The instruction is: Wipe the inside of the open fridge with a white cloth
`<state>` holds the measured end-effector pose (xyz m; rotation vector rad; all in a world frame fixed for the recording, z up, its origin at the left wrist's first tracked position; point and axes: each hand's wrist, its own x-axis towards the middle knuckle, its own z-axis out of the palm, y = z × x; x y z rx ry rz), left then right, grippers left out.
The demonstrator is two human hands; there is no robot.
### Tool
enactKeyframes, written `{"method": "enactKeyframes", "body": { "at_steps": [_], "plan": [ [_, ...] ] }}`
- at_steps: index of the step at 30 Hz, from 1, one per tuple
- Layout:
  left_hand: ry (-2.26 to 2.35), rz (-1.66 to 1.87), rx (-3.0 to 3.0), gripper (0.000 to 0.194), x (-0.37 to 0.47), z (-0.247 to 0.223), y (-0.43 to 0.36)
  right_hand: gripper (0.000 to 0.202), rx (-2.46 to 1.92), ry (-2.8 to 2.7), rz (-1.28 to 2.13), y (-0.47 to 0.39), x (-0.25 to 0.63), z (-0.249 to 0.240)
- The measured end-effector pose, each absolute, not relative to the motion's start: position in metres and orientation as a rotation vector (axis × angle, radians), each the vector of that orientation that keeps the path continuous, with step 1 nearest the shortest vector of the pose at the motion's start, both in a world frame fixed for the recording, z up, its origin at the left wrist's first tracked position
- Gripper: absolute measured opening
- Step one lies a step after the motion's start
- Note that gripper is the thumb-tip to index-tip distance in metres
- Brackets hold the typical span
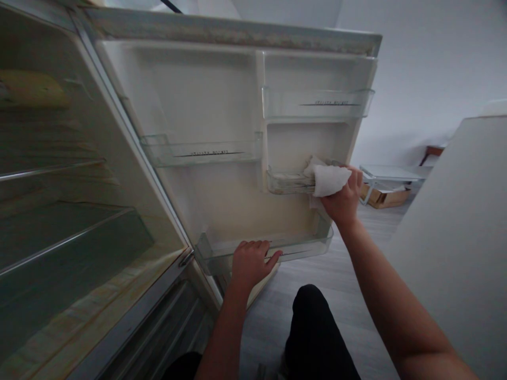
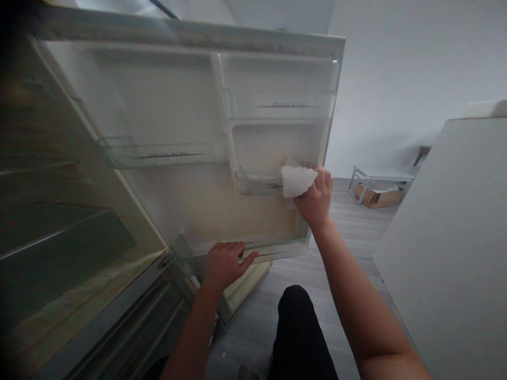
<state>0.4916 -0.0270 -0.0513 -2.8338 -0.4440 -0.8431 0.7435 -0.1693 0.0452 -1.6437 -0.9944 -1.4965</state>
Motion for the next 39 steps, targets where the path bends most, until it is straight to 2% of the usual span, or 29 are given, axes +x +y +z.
{"method": "enactKeyframes", "body": {
  "at_steps": [39],
  "plan": [
    [-0.422, -0.836, -2.866, 0.046, 0.4871, -0.0519, -0.0274, 0.043, -1.577, -1.025, -1.540, -0.1755, 0.7374, 0.0456]
  ]
}}
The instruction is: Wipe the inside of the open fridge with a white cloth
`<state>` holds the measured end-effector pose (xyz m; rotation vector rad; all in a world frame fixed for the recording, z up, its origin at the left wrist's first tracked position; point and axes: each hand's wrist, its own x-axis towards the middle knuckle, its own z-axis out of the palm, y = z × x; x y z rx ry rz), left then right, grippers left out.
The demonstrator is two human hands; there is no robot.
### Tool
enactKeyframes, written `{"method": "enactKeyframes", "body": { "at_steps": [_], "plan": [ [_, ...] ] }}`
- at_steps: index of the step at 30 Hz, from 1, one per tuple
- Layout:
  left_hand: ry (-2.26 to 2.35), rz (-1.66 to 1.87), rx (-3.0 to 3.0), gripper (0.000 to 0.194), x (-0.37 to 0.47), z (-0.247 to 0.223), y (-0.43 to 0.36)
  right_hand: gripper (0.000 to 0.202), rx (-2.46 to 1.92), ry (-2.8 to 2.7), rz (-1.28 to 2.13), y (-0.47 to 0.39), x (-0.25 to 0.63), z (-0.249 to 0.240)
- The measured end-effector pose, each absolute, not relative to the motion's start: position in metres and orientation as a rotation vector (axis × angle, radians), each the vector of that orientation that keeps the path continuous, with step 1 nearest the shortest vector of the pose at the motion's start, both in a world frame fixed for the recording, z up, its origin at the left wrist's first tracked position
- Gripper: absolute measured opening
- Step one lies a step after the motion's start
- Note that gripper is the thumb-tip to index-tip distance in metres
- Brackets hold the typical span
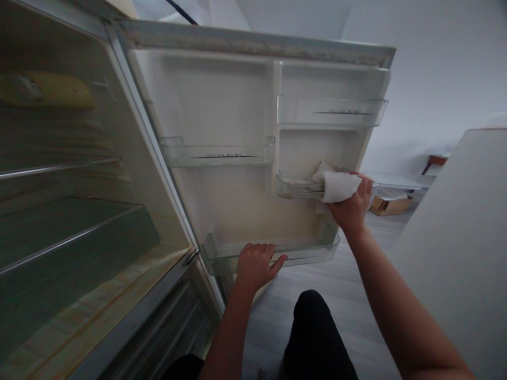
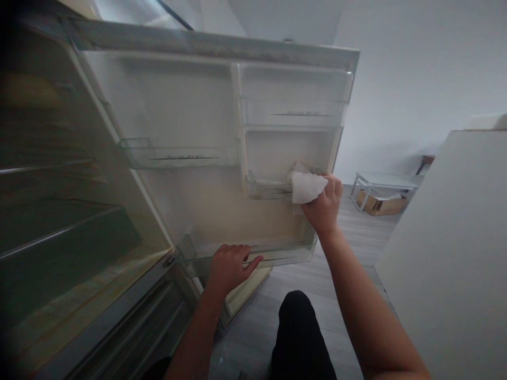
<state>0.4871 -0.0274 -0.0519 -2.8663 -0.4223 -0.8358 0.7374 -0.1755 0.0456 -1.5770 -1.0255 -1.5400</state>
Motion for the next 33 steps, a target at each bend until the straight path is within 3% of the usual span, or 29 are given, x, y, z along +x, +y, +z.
{"method": "enactKeyframes", "body": {
  "at_steps": [18, 27, 33],
  "plan": [
    [-0.501, -0.713, -2.911, 0.049, 0.500, -0.047, -0.029, 0.032, -1.724, -0.898, -1.572, -0.155, 0.734, 0.048],
    [-0.564, -0.747, -2.910, 0.046, 0.512, -0.049, -0.028, 0.053, -1.761, -1.157, -1.442, -0.116, 0.694, 0.040],
    [-0.567, -0.765, -2.906, 0.047, 0.513, -0.050, -0.028, 0.045, -1.484, -1.664, -1.376, -0.072, 0.648, 0.023]
  ]
}}
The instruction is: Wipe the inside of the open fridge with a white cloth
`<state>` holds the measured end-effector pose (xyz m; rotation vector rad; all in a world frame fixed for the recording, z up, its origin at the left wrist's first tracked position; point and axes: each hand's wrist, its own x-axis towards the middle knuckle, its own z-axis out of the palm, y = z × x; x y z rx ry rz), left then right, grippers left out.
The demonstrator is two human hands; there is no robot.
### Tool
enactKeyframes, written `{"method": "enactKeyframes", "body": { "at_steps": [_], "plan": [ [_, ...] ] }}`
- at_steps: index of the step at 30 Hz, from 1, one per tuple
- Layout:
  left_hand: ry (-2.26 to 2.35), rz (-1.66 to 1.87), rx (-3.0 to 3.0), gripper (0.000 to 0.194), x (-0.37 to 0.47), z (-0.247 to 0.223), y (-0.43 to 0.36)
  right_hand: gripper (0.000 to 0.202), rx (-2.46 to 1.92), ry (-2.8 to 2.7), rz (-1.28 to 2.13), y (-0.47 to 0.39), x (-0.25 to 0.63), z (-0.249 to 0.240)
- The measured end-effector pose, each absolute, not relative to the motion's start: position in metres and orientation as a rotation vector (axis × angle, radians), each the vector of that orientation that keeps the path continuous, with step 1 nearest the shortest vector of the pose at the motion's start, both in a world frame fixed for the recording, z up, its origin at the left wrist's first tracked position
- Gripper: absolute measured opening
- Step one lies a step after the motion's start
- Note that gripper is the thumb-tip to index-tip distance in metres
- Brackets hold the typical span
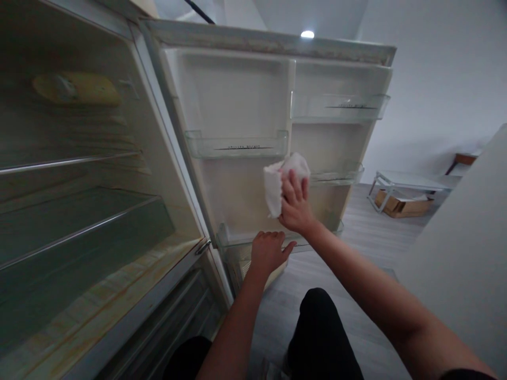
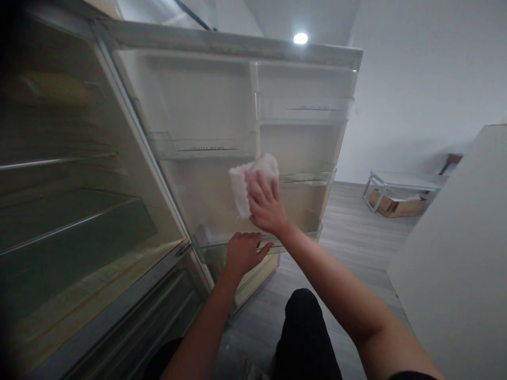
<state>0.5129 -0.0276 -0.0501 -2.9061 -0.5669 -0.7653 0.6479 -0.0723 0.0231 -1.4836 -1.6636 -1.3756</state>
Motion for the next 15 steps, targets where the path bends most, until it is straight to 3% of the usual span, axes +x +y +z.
{"method": "enactKeyframes", "body": {
  "at_steps": [8, 15],
  "plan": [
    [-0.574, -0.727, -2.930, 0.046, 0.503, -0.048, -0.030, 0.058, -1.445, -2.134, -1.112, 0.025, 0.609, 0.059],
    [-0.587, -0.761, -2.963, 0.037, 0.502, -0.047, -0.030, 0.065, -1.437, -2.103, -1.075, 0.048, 0.592, 0.073]
  ]
}}
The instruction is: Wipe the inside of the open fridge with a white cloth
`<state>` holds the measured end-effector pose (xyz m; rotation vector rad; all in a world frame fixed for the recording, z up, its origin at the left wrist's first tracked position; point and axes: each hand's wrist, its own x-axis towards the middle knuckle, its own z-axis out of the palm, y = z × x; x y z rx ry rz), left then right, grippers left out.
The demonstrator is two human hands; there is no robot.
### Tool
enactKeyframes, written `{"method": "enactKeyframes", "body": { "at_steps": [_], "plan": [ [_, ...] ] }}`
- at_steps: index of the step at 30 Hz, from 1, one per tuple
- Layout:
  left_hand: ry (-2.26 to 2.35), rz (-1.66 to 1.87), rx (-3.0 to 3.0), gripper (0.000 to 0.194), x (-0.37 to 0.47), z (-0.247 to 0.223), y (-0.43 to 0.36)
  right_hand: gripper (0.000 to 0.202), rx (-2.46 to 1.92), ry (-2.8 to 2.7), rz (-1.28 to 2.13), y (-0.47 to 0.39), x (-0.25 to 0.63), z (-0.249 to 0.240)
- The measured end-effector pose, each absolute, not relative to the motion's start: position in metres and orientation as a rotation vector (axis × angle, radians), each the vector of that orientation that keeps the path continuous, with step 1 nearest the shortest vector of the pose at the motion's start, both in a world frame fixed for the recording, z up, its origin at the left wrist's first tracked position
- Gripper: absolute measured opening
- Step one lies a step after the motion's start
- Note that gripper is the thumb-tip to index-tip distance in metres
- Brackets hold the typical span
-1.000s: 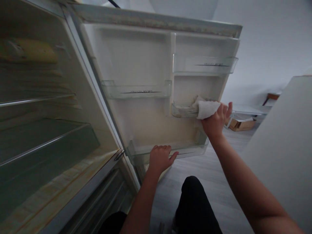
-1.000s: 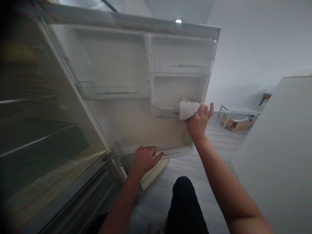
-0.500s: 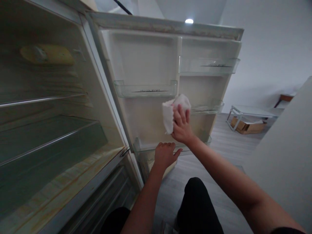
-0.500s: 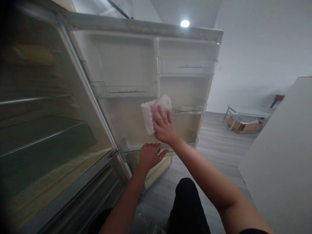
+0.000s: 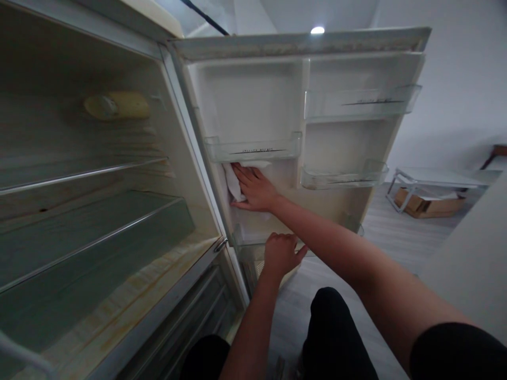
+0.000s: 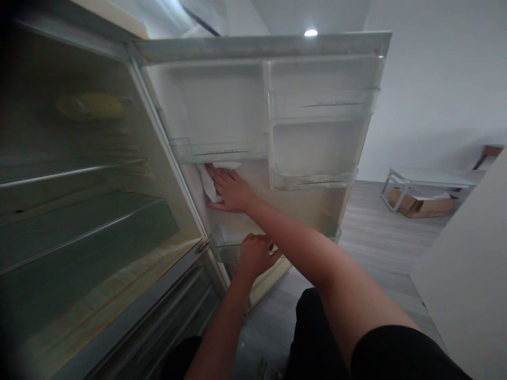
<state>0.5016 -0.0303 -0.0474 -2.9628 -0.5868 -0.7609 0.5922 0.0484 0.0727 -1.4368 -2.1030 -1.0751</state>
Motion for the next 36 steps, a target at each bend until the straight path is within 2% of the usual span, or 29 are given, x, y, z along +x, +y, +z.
{"method": "enactKeyframes", "body": {
  "at_steps": [4, 9, 14, 19, 24, 29, 36],
  "plan": [
    [-0.554, -0.753, -2.970, 0.047, 0.501, -0.048, -0.030, 0.053, -1.505, -2.043, -1.076, 0.036, 0.611, 0.070],
    [-0.537, -0.765, -2.958, 0.049, 0.499, -0.050, -0.031, 0.063, -1.640, -1.765, -1.020, 0.021, 0.626, 0.055],
    [-0.529, -0.751, -2.960, 0.038, 0.499, -0.049, -0.030, 0.074, -1.686, -1.569, -1.035, 0.023, 0.618, 0.039],
    [-0.512, -0.776, -2.950, 0.048, 0.498, -0.049, -0.030, 0.069, -1.672, -1.866, -1.112, 0.005, 0.635, 0.030],
    [-0.502, -0.808, -2.940, 0.046, 0.496, -0.050, -0.031, 0.065, -1.543, -2.261, -1.201, -0.037, 0.672, 0.025],
    [-0.474, -0.847, -2.938, 0.045, 0.492, -0.051, -0.031, 0.072, -1.685, -2.248, -1.208, -0.081, 0.700, 0.010],
    [-0.464, -0.846, -2.940, 0.046, 0.492, -0.052, -0.029, 0.062, -2.031, -1.976, -1.252, -0.129, 0.725, 0.008]
  ]
}}
